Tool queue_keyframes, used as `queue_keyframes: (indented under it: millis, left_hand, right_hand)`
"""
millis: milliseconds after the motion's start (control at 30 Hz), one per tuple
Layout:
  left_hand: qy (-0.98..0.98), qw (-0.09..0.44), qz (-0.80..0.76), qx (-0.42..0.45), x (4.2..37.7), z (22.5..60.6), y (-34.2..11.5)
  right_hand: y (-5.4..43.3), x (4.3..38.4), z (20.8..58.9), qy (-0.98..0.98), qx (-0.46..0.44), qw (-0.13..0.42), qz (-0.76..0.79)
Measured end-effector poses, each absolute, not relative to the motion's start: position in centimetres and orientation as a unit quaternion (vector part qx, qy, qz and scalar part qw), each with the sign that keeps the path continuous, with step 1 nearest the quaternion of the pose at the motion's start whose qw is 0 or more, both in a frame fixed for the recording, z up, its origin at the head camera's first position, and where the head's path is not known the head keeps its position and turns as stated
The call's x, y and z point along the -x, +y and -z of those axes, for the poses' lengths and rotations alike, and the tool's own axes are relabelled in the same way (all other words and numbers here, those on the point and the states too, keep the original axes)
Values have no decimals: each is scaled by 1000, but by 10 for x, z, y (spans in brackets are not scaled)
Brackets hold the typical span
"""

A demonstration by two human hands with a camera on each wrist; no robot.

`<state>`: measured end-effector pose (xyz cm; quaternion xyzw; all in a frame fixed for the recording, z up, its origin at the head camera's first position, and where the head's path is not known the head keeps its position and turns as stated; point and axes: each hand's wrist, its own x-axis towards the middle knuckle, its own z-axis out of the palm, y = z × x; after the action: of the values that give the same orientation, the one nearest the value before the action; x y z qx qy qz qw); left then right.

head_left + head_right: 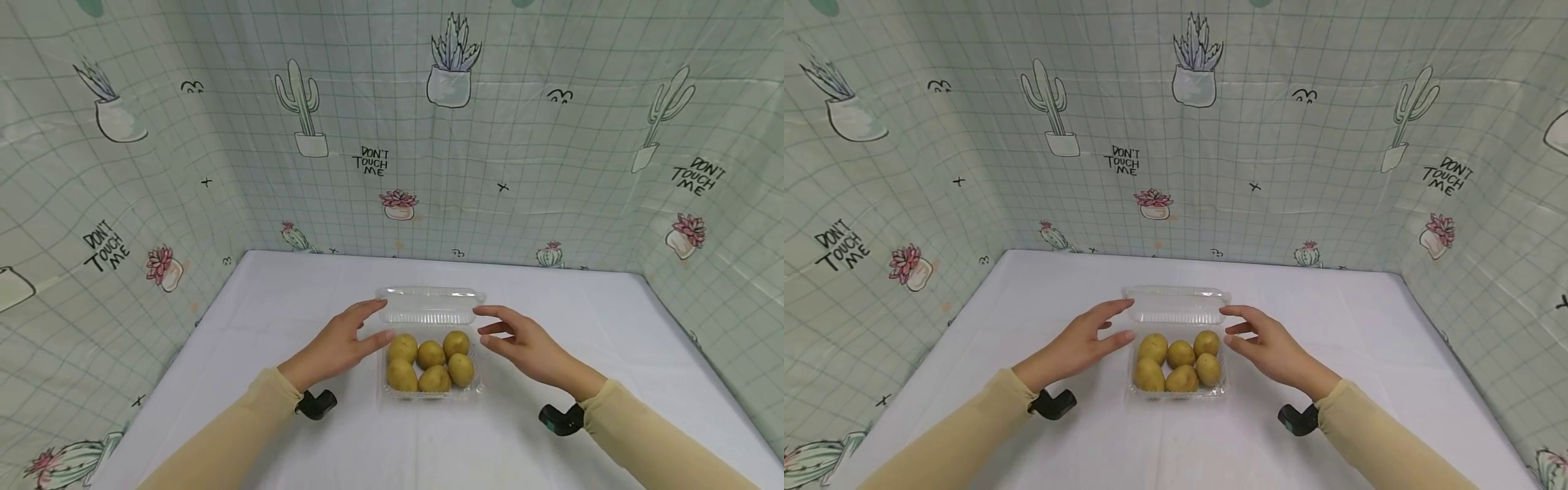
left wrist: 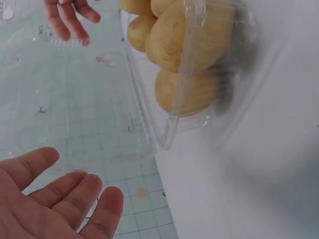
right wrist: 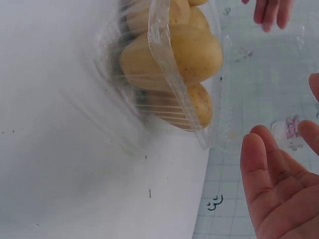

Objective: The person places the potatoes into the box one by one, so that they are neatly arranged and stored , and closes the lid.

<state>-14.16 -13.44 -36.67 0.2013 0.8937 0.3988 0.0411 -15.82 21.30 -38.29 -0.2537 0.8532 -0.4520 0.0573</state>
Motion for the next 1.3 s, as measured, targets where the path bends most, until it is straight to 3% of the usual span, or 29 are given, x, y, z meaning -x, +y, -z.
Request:
queue_keyframes:
  millis: [500,1300]
  left_hand:
    - [884,14,-397,-246,121,361,-142]
    - [869,-2,-422,-257,106,370,-147]
  right_hand:
    - [220,135,373,827,294,11,479]
    - [220,118,383,812,283,15,510]
